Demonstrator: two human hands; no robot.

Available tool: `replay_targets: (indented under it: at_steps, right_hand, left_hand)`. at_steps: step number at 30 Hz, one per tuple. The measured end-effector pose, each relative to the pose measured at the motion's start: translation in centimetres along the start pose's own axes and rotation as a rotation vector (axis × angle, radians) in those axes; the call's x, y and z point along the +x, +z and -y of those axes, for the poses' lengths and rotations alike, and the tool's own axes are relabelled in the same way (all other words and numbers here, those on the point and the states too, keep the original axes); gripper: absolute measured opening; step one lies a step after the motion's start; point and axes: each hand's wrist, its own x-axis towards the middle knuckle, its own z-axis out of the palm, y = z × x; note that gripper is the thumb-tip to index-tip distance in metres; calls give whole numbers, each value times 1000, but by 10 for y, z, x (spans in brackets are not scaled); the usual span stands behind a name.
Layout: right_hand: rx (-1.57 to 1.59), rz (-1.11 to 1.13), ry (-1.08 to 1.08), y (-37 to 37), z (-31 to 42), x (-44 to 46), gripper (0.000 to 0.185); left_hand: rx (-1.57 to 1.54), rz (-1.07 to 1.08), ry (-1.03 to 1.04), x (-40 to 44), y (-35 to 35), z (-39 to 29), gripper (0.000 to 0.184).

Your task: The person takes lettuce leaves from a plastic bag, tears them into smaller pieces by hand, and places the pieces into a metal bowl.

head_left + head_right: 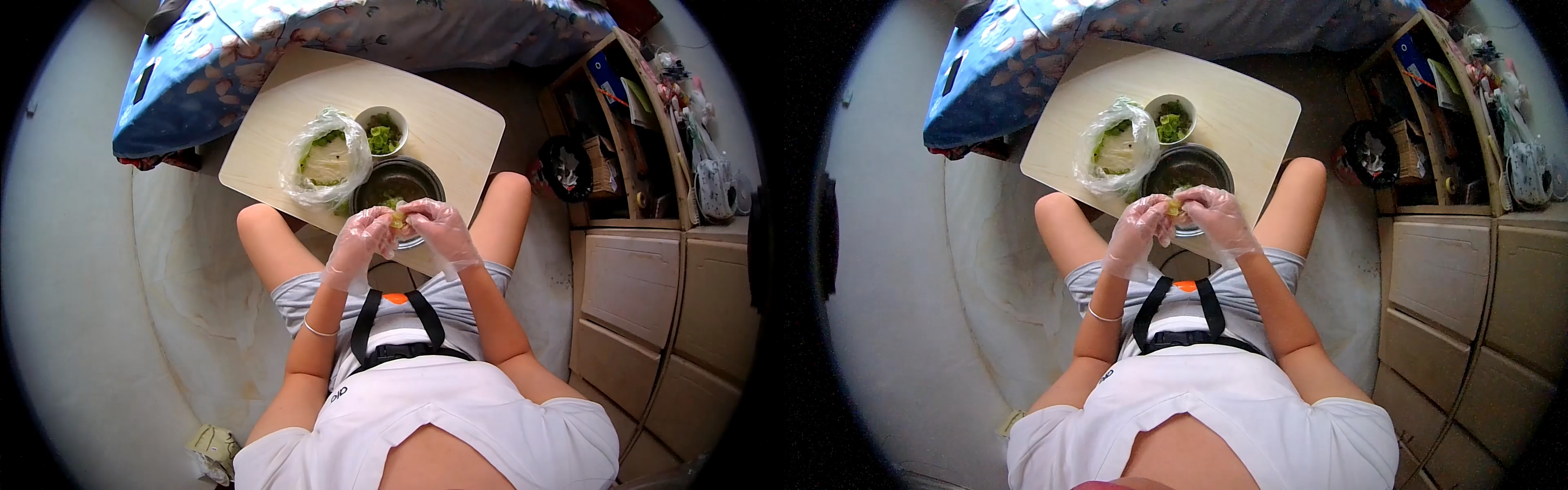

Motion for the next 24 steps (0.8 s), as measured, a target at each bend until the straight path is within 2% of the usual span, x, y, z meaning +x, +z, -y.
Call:
replay_targets:
  at_steps: [5, 8, 10, 13, 14, 16, 20, 23, 24]
  right_hand:
    - [141, 11, 24, -8, -7, 3, 19]
    - [178, -58, 30, -12, -13, 5, 18]
    - [173, -84, 30, -15, -13, 5, 18]
    - [189, -116, 9, -17, -13, 5, 18]
    - [189, -119, 9, -19, -15, 5, 18]
    - [211, -120, 7, -23, -18, 6, 15]
    - [210, -145, -5, -25, -19, 10, 14]
    - [171, -193, -64, -22, -5, 22, 12]
    - [65, -206, -102, -19, 6, 29, 11]
  left_hand:
    - [-94, 23, 14, 5, -9, 9, 19]
    - [-43, -78, 65, 8, -10, 11, 19]
    - [135, -154, 216, 14, -12, 21, 17]
    - [281, -249, 328, 17, -11, 29, 14]
    - [280, -246, 327, 18, -11, 30, 14]
    - [519, -270, 390, 17, -14, 28, 13]
    - [446, -327, 365, 18, -23, 27, 13]
    - [584, -367, 342, 16, -30, 25, 13]
    - [741, -327, 438, 16, -30, 24, 15]
